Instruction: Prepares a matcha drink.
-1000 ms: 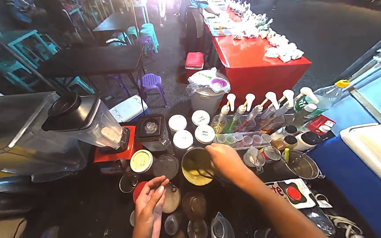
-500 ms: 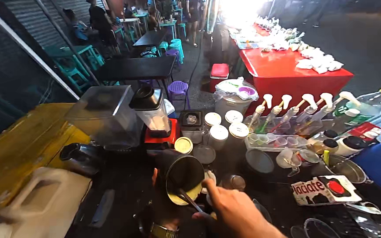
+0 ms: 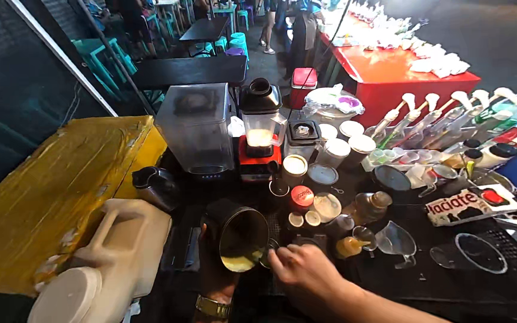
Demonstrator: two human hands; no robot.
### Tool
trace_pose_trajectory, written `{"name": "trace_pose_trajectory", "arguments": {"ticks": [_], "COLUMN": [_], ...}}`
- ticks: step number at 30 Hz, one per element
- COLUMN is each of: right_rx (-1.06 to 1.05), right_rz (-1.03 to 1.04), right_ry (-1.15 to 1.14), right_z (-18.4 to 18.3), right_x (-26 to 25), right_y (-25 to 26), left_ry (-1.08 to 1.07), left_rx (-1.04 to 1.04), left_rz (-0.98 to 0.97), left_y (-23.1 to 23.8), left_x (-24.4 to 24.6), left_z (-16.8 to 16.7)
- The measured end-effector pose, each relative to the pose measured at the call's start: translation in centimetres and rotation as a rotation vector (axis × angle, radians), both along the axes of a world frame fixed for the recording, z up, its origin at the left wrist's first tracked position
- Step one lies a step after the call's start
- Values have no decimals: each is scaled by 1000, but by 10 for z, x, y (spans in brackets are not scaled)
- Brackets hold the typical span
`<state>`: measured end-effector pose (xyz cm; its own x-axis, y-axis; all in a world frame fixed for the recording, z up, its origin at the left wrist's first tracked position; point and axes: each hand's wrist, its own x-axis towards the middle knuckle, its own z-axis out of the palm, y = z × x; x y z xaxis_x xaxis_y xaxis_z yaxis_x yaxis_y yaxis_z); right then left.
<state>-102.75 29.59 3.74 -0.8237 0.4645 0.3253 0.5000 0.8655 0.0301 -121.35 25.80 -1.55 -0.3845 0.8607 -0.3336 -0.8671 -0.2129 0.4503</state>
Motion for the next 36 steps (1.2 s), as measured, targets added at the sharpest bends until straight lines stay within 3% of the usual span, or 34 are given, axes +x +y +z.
{"name": "trace_pose_trajectory", "arguments": {"ticks": [9, 11, 16, 19, 31, 36], "right_rx": [-212, -395, -1135, -1354, -1323, -1349], "right_rz": [48, 22, -114, -193, -156, -162], "right_ry": [265, 378, 617, 726, 845, 890], "right_z": [-25, -28, -34, -52, -80, -88], "right_x": [-53, -54, -34, -31, -22, -27], "right_y": [-61, -56, -28, -22, -12, -14], "left_ry": [56, 69, 39, 3, -1, -18], "left_rx": [-7, -7, -39, -20, -7, -52], "left_rz": [-15, -20, -13, 15, 21, 41], "left_y": [-20, -24, -29, -29, -23, -23], "left_x": [-41, -46, -52, -54, -57, -55], "left_z": [-5, -9, -11, -20, -36, -25]}}
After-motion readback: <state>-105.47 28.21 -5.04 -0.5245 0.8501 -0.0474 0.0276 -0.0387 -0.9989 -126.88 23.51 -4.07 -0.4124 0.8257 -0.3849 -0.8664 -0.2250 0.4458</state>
